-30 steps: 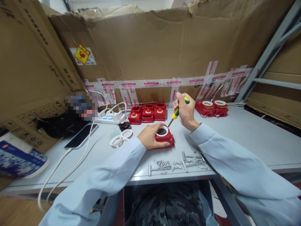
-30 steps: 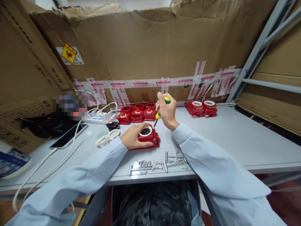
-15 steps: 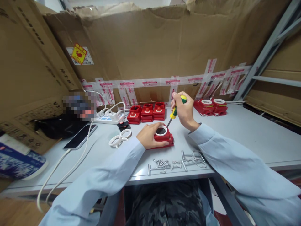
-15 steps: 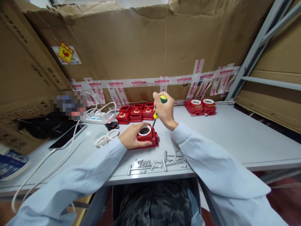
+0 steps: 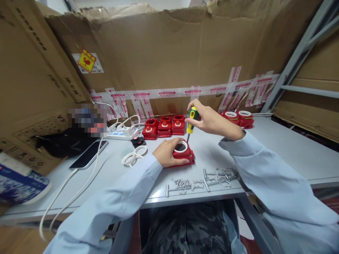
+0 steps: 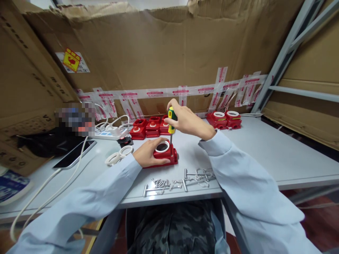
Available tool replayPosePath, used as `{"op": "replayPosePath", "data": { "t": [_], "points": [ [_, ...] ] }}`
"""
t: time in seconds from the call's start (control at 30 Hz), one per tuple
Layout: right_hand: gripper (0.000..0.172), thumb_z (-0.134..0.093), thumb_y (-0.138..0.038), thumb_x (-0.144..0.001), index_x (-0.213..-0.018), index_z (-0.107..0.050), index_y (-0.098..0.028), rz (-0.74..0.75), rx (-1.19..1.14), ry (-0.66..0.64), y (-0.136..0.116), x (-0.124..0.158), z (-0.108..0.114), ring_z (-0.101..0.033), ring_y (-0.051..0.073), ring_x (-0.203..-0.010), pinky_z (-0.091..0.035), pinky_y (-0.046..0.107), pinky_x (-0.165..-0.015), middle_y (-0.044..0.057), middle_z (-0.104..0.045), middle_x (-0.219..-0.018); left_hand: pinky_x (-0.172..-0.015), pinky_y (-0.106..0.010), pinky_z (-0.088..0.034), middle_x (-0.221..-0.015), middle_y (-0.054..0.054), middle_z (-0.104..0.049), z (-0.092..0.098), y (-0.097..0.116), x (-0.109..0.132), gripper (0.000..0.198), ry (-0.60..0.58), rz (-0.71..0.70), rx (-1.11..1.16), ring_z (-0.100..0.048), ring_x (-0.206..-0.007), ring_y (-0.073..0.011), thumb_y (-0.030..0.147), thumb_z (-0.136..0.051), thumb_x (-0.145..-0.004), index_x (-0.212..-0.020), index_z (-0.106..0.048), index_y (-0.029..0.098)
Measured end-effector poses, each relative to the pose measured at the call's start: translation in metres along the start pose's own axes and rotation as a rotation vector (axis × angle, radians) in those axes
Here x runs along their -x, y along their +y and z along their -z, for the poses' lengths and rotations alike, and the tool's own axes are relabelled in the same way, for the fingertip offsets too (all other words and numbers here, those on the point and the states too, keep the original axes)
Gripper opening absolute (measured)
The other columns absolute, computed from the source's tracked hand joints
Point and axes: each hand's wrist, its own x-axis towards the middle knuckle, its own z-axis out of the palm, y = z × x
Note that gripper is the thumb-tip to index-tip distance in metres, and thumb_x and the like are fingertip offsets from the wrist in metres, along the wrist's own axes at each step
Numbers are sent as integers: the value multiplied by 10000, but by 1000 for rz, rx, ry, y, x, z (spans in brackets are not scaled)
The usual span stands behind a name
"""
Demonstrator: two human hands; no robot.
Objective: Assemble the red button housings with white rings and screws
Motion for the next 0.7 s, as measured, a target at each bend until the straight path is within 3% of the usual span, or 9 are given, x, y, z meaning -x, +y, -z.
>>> {"op": "replayPosePath", "data": {
  "t": [0.1,0.23,0.3,0.47,0.6,0.7],
  "points": [
    [236,-601,-258,-789,-943,-424,-233,12,6,-26,4,0,1,-419,125,-530,-299,259,-552,-44,-493,-662,-867,-414,-473,-1135,-106,-645,0,0,0,648,-11,3,-5,-617,-1034,-285,532,-691,-674,-1190,-480,201],
    [267,-629,-366,-780,-782,-399,-230,-136,138,172,9,-4,-8,-350,134,-502,-246,271,-544,-41,-421,-567,-881,-415,-469,-1148,-109,-638,-1,0,-1,658,-14,12,-8,-609,-1049,-284,540,-688,-676,-1193,-479,191],
    [287,-630,-383,-785,-740,-391,-231,-121,127,201,10,-6,-10,-347,133,-502,-243,272,-551,-38,-428,-563,-884,-415,-467,-1153,-108,-636,-1,0,-1,657,-10,13,-3,-606,-1055,-285,538,-692,-673,-1194,-482,197],
    [194,-600,-254,-798,-910,-442,-238,23,-62,49,5,-4,-4,-404,119,-523,-291,268,-579,-50,-522,-658,-906,-437,-445,-1173,-105,-625,1,-1,2,675,-34,15,-11,-594,-1070,-294,564,-675,-684,-1222,-463,215],
    [198,-570,-221,-797,-945,-438,-227,69,-97,26,-3,-2,-6,-408,113,-520,-295,266,-566,-53,-513,-669,-964,-563,-367,-1289,-121,-543,8,5,-2,656,-73,77,-59,-497,-1182,-356,618,-564,-760,-1273,-433,230],
    [191,-543,-210,-804,-949,-420,-226,64,-85,51,-4,-2,-11,-402,115,-518,-288,270,-561,-52,-489,-668,-1006,-511,-368,-1297,-132,-524,9,13,-17,535,87,49,100,-485,-1205,-309,535,-473,-858,-1276,-411,206]
  ]
}}
